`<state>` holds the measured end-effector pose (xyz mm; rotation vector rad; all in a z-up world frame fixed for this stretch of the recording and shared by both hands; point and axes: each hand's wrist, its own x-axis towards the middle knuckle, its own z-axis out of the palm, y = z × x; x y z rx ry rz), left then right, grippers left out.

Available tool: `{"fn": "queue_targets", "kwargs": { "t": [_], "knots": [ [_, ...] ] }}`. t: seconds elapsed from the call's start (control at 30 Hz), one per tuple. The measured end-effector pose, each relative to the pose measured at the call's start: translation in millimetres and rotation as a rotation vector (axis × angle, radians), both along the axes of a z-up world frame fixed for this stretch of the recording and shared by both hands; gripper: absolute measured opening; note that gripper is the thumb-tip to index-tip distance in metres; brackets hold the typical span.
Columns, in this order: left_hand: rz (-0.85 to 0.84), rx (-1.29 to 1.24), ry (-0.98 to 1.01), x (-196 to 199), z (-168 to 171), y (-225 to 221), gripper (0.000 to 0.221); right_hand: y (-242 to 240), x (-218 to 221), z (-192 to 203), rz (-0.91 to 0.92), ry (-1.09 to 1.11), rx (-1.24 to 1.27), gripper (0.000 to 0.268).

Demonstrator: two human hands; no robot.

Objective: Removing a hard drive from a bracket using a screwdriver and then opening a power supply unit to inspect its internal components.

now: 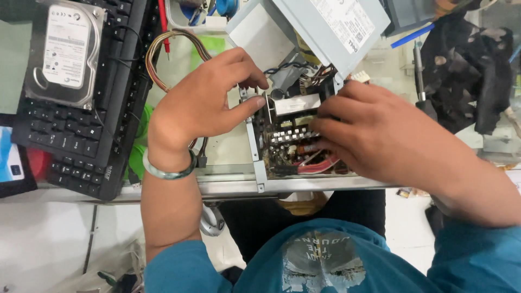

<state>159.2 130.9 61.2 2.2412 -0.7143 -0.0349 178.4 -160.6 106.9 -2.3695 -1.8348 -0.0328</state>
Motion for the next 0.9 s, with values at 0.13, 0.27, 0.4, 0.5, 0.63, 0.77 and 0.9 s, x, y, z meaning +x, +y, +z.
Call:
{"fn": "queue_targets", "kwargs": {
  "t": [0.13, 0.27, 0.4, 0.5, 0.63, 0.77, 0.9],
  "knots": [
    [0.006, -0.055, -0.055, 7.6, -8.4, 3.7, 0.013, -13.0, -3.6, -1.7, 0.023, 0.027, -0.049, 0.021],
    [-0.025, -0.056, -0.006, 11.5, -11.7, 3.6, 0.018, -11.8, -2.3, -2.6, 0.085, 0.15, -0.092, 0.018],
    [-0.056, 0.0, 0.081, 19.1, -23.5, -5.7, 0.045, -7.8, -0.2, -7.3, 0.07, 0.122, -0.162, 0.022],
    [-0.04, -0.038, 0.02, 17.6, -20.7, -1.9, 0.033, -19.3, 2.0, -11.5, 0.088, 0.11, -0.142, 0.029],
    [-0.04, -0.038, 0.004, 18.0, -20.7, 1.0, 0.03, -26.1, 5.4, -11.3, 0.104, 0.165, -0.146, 0.031],
    [-0.092, -0.08, 0.014, 21.7, -22.0, 2.8, 0.03, -27.3, 3.7, -8.1, 0.115, 0.198, -0.152, 0.008],
    [-0.127, -0.124, -0.008, 22.7, -21.6, 5.1, 0.031, -24.0, 11.7, -15.5, 0.151, 0.242, -0.069, 0.011]
  ]
}}
